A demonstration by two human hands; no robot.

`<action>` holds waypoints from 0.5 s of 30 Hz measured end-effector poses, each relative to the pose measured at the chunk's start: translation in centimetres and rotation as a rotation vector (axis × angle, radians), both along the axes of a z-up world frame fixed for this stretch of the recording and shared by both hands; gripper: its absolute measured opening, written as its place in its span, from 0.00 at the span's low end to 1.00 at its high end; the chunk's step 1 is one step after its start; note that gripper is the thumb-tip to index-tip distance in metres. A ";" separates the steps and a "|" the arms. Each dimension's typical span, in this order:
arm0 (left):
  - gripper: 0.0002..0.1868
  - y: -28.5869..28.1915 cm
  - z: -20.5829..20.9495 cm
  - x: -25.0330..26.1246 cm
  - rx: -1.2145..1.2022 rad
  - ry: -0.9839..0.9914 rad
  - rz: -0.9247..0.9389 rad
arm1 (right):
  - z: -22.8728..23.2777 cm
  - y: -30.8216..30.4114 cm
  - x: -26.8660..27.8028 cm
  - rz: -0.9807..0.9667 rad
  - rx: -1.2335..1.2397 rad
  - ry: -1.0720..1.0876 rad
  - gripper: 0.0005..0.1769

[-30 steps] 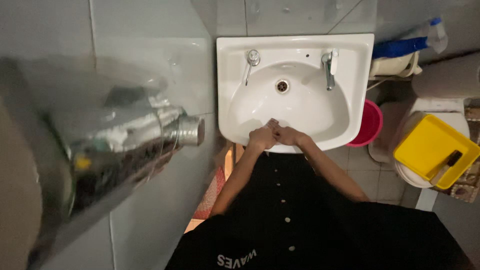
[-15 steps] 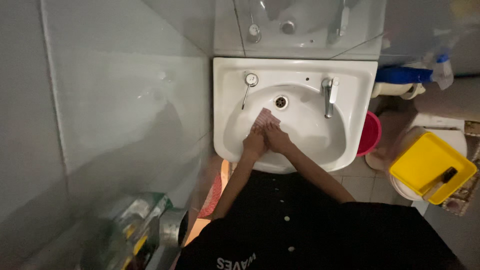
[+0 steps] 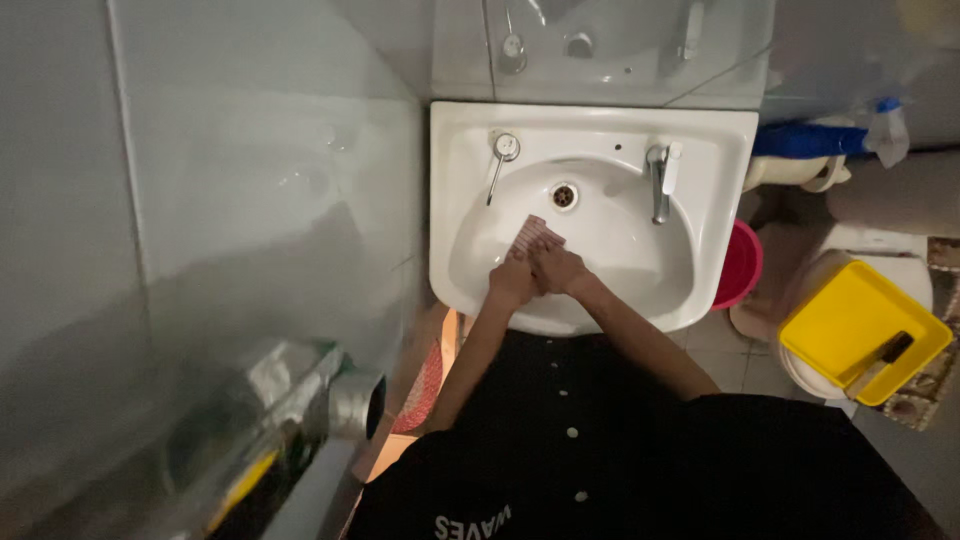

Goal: The person cleans a bathroom sink by spraying a cleaning agent from a bottle onto the surface and wiping it down with a cloth.

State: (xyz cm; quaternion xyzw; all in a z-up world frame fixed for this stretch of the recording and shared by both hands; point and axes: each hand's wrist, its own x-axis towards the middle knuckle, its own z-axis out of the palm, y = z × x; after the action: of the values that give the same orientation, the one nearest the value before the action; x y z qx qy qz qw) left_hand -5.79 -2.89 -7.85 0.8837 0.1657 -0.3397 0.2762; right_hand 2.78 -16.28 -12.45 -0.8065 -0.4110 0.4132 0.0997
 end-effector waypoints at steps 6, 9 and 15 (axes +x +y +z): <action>0.23 -0.8 0.1 -2.8 -0.070 0.026 -0.067 | 2.7 -2.0 -3.2 0.051 -0.089 0.099 0.30; 0.22 -1.2 2.1 -3.4 -0.095 0.009 -0.062 | 4.8 -3.6 -4.0 -0.114 -0.254 0.235 0.29; 0.20 -2.9 6.9 -3.5 -0.120 -0.040 -0.111 | 5.9 -5.7 -4.3 0.017 -0.174 0.159 0.36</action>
State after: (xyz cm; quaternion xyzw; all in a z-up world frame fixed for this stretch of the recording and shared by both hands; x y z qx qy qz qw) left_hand -9.32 -5.75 -0.90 0.8800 0.0902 -0.3462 0.3125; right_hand -1.55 -21.93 -6.53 -0.7732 -0.3711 0.5110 0.0582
